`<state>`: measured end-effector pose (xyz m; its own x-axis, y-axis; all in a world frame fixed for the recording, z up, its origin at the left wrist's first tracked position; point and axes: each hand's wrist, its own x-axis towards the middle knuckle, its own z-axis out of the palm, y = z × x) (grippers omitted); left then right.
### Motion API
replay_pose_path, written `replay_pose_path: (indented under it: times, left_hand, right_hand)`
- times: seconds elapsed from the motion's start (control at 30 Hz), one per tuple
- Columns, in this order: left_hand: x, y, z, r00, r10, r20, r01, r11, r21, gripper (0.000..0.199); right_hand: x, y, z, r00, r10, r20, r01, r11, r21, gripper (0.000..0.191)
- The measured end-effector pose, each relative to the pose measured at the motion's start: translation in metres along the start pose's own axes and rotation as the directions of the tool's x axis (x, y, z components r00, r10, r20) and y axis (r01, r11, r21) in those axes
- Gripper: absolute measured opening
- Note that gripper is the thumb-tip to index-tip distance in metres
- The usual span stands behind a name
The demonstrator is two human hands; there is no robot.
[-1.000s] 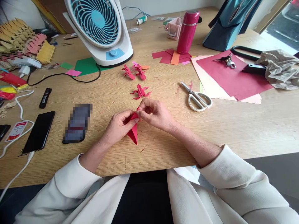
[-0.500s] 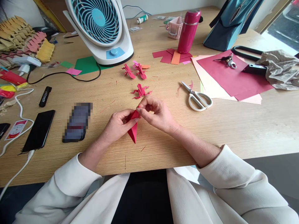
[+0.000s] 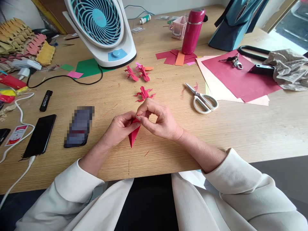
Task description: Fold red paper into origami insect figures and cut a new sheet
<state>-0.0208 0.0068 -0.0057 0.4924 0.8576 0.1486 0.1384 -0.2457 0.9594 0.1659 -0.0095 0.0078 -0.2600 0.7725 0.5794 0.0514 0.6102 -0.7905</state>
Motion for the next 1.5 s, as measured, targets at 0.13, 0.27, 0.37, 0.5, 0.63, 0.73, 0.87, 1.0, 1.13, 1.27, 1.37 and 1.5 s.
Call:
replay_pose_path:
  times: [0.13, 0.27, 0.37, 0.5, 0.63, 0.73, 0.87, 1.0, 1.13, 1.27, 1.37, 1.5]
  left_hand:
    - [0.0, -0.002, 0.0, 0.996, -0.084, -0.016, 0.078, 0.973, -0.218, 0.012]
    - [0.0, -0.002, -0.004, 0.97, -0.242, -0.02, 0.199, 0.842, -0.502, 0.023]
    - [0.001, 0.003, -0.005, 0.951, -0.309, -0.028, 0.229, 0.758, -0.61, 0.027]
    - [0.003, 0.008, -0.003, 0.939, -0.325, -0.117, 0.175, 0.739, -0.651, 0.031]
    - [0.003, 0.004, 0.0, 0.931, -0.315, -0.186, 0.138, 0.773, -0.62, 0.032]
    - [0.002, -0.001, 0.002, 0.935, -0.289, -0.206, 0.116, 0.797, -0.593, 0.029]
    - [0.001, 0.001, 0.002, 0.952, -0.22, -0.211, 0.078, 0.844, -0.531, 0.026]
    - [0.0, 0.007, -0.003, 0.974, -0.096, -0.207, 0.015, 0.932, -0.362, 0.022]
    - [-0.002, 0.012, -0.01, 0.984, 0.053, -0.171, -0.082, 0.983, -0.164, 0.02]
    - [-0.004, 0.014, -0.018, 0.972, 0.176, -0.158, -0.176, 0.984, 0.018, 0.016]
    - [-0.005, 0.016, -0.023, 0.962, 0.214, -0.17, -0.199, 0.975, 0.101, 0.016]
    - [-0.006, 0.018, -0.023, 0.96, 0.207, -0.186, -0.182, 0.972, 0.147, 0.013]
  right_hand:
    - [-0.001, 0.0, 0.001, 1.0, 0.009, -0.009, -0.009, 0.999, 0.043, 0.009]
    - [-0.001, 0.004, 0.001, 0.997, 0.067, -0.031, -0.067, 0.998, -0.017, 0.008]
    - [-0.002, 0.006, 0.001, 0.996, 0.064, 0.058, -0.058, 0.993, -0.103, 0.006]
    - [-0.004, 0.009, 0.005, 0.985, 0.123, 0.119, -0.106, 0.984, -0.14, 0.014]
    - [-0.004, 0.009, 0.009, 0.97, 0.214, 0.119, -0.204, 0.975, -0.089, 0.017]
    - [-0.004, 0.008, 0.01, 0.958, 0.26, 0.119, -0.258, 0.966, -0.037, 0.02]
    - [-0.004, 0.007, 0.011, 0.949, 0.293, 0.115, -0.301, 0.952, 0.054, 0.025]
    - [-0.005, 0.008, 0.011, 0.959, 0.265, 0.098, -0.272, 0.959, 0.074, 0.027]
    - [-0.003, 0.008, 0.007, 0.978, 0.196, 0.068, -0.201, 0.975, 0.09, 0.024]
    - [-0.001, 0.009, 0.001, 0.977, 0.177, 0.118, -0.191, 0.974, 0.121, 0.018]
    - [0.0, 0.01, -0.004, 0.962, 0.217, 0.168, -0.243, 0.958, 0.153, 0.017]
    - [0.001, 0.01, -0.009, 0.938, 0.269, 0.219, -0.308, 0.936, 0.17, 0.021]
